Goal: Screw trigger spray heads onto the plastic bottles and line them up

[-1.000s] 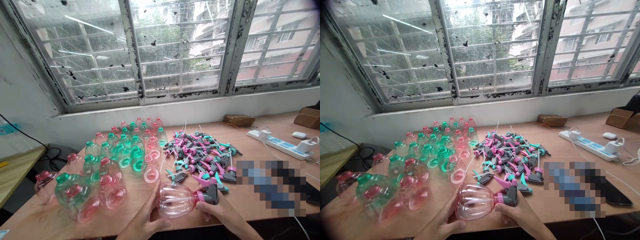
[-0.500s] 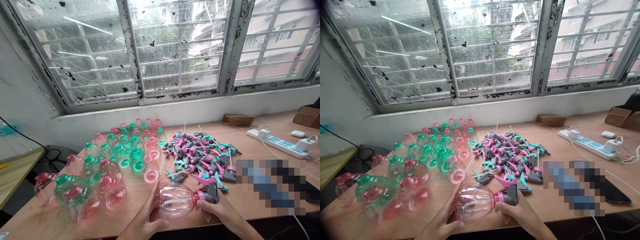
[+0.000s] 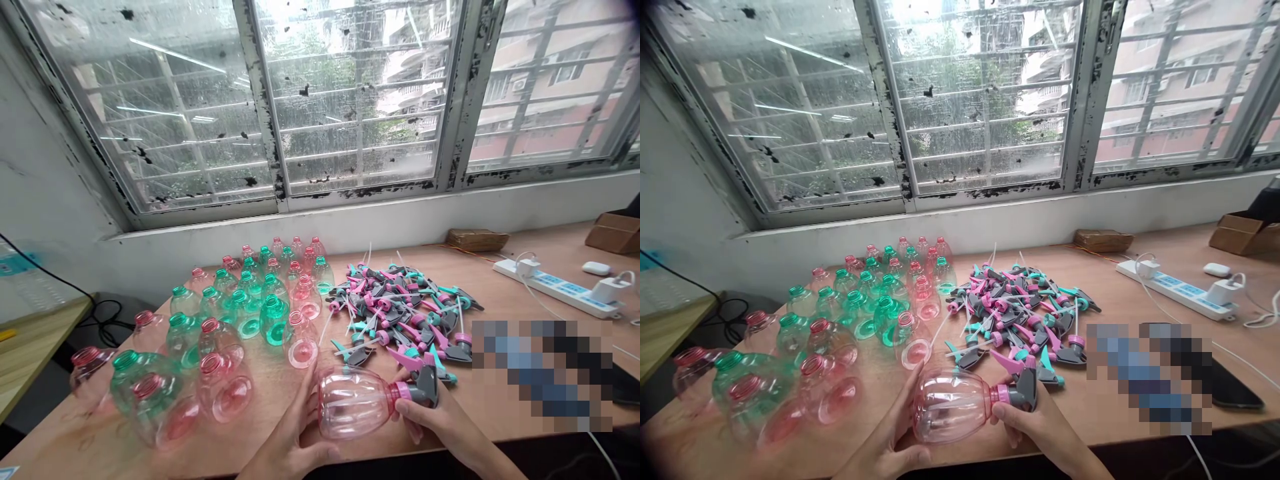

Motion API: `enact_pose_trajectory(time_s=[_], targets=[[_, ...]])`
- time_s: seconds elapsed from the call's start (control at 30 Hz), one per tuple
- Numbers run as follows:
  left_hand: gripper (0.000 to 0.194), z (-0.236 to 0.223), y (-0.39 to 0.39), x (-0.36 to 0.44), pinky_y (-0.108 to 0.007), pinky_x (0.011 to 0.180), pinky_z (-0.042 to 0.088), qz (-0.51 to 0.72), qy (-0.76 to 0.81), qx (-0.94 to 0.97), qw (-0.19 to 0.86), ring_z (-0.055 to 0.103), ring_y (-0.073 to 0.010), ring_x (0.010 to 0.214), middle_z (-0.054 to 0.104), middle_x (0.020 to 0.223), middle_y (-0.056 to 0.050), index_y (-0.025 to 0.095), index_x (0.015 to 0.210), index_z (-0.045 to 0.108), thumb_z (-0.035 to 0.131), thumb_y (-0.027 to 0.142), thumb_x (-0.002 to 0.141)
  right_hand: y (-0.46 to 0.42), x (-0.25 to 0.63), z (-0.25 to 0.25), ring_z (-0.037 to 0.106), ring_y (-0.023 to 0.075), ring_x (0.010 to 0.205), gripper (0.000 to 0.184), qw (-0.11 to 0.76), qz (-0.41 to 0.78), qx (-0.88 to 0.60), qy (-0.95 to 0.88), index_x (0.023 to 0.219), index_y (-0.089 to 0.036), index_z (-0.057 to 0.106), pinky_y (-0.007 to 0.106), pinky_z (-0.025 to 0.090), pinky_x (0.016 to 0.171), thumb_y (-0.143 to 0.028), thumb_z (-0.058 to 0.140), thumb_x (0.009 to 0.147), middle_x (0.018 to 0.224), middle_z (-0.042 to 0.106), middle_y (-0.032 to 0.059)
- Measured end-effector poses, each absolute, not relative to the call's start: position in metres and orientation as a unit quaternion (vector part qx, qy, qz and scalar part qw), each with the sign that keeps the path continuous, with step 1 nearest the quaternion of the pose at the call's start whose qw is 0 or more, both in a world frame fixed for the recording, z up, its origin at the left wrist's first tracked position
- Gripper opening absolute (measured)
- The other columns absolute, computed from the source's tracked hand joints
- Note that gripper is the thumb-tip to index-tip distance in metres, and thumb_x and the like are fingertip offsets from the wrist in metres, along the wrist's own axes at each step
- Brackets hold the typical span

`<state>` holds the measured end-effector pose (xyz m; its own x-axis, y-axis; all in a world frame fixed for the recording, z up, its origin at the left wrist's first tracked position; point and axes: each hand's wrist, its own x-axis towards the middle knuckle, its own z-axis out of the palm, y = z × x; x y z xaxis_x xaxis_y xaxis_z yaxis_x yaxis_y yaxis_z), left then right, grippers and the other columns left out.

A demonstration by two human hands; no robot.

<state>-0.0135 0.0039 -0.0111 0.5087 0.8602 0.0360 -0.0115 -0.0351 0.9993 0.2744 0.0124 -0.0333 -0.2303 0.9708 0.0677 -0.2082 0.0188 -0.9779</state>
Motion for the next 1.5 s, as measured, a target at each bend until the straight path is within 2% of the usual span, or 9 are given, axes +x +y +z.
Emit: enact_pose_trajectory(time_s=[0.17, 0.33, 0.5, 0.7, 0.9, 1.07, 1.27, 1.43, 1.5], targets=[[0.097, -0.012, 0.005, -0.016, -0.051, 0.129, 0.025, 0.336, 0.342, 0.639, 0.601, 0.029, -0.0338, 0.157, 0.027, 0.173, -0.006, 0.038, 0.162, 0.022, 0.080, 0.044, 0.086, 0.012, 0.274, -0.033, 0.051, 0.0116, 0.042, 0.048, 0.498, 0.591, -0.379, -0.509, 0.100, -0.019, 0.061, 0.024, 0.041, 0.046, -0.059, 0.082, 0.082, 0.052, 0.058, -0.0086], [0.096, -0.017, 0.005, -0.017, -0.048, 0.128, 0.028, 0.335, 0.334, 0.666, 0.577, 0.031, -0.0311, 0.156, 0.027, 0.173, -0.003, 0.046, 0.162, 0.009, 0.075, 0.039, 0.092, 0.013, 0.274, -0.034, 0.050, 0.0113, 0.041, 0.048, 0.499, 0.597, -0.368, -0.509, 0.100, -0.019, 0.062, 0.023, 0.039, 0.045, -0.058, 0.083, 0.081, 0.051, 0.058, -0.0090], [0.106, -0.019, 0.005, -0.018, -0.047, 0.128, 0.028, 0.334, 0.336, 0.664, 0.578, 0.025, -0.0320, 0.158, 0.023, 0.174, -0.003, 0.046, 0.162, 0.001, 0.078, 0.040, 0.089, 0.012, 0.274, -0.035, 0.050, 0.0116, 0.043, 0.049, 0.499, 0.594, -0.370, -0.510, 0.101, -0.019, 0.062, 0.023, 0.041, 0.046, -0.059, 0.083, 0.081, 0.052, 0.058, -0.0083], [0.101, -0.013, 0.005, -0.018, -0.050, 0.128, 0.027, 0.317, 0.343, 0.664, 0.584, 0.026, -0.0344, 0.158, 0.027, 0.173, -0.004, 0.041, 0.163, 0.011, 0.078, 0.044, 0.088, 0.013, 0.274, -0.036, 0.050, 0.0115, 0.043, 0.049, 0.499, 0.599, -0.364, -0.509, 0.103, -0.019, 0.061, 0.024, 0.042, 0.047, -0.058, 0.083, 0.082, 0.052, 0.058, -0.0086], [0.090, -0.011, 0.002, -0.014, -0.046, 0.129, 0.025, 0.337, 0.361, 0.680, 0.542, 0.025, -0.0320, 0.158, 0.024, 0.173, -0.004, 0.041, 0.163, 0.007, 0.067, 0.041, 0.096, 0.014, 0.276, -0.037, 0.051, 0.0120, 0.043, 0.047, 0.489, 0.596, -0.370, -0.518, 0.098, -0.018, 0.064, 0.024, 0.041, 0.047, -0.058, 0.083, 0.082, 0.051, 0.059, -0.0073], [0.112, -0.009, 0.002, -0.015, -0.050, 0.129, 0.023, 0.338, 0.356, 0.672, 0.554, 0.024, -0.0352, 0.158, 0.022, 0.174, -0.005, 0.043, 0.163, 0.005, 0.083, 0.045, 0.082, 0.013, 0.276, -0.036, 0.051, 0.0118, 0.044, 0.049, 0.492, 0.598, -0.372, -0.512, 0.102, -0.018, 0.062, 0.025, 0.042, 0.048, -0.057, 0.083, 0.082, 0.052, 0.060, -0.0073], [0.094, -0.004, 0.003, -0.014, -0.050, 0.127, 0.029, 0.330, 0.345, 0.656, 0.585, 0.033, -0.0358, 0.154, 0.032, 0.171, -0.006, 0.038, 0.161, 0.025, 0.080, 0.045, 0.086, 0.012, 0.274, -0.035, 0.051, 0.0125, 0.044, 0.049, 0.498, 0.597, -0.379, -0.502, 0.102, -0.020, 0.063, 0.025, 0.043, 0.046, -0.058, 0.084, 0.080, 0.051, 0.058, -0.0083], [0.092, -0.010, 0.003, -0.016, -0.049, 0.130, 0.023, 0.336, 0.344, 0.679, 0.556, 0.025, -0.0310, 0.158, 0.025, 0.173, -0.003, 0.044, 0.162, 0.013, 0.073, 0.038, 0.093, 0.014, 0.275, -0.040, 0.050, 0.0123, 0.044, 0.045, 0.478, 0.585, -0.385, -0.530, 0.083, -0.017, 0.068, 0.025, 0.041, 0.047, -0.060, 0.081, 0.081, 0.048, 0.057, -0.0057], [0.091, -0.012, 0.003, -0.017, -0.048, 0.130, 0.021, 0.334, 0.350, 0.683, 0.547, 0.023, -0.0304, 0.159, 0.023, 0.174, -0.002, 0.044, 0.162, 0.012, 0.071, 0.038, 0.094, 0.014, 0.276, -0.040, 0.050, 0.0122, 0.044, 0.045, 0.474, 0.585, -0.385, -0.533, 0.084, -0.017, 0.069, 0.024, 0.041, 0.048, -0.060, 0.081, 0.081, 0.048, 0.057, -0.0057]])
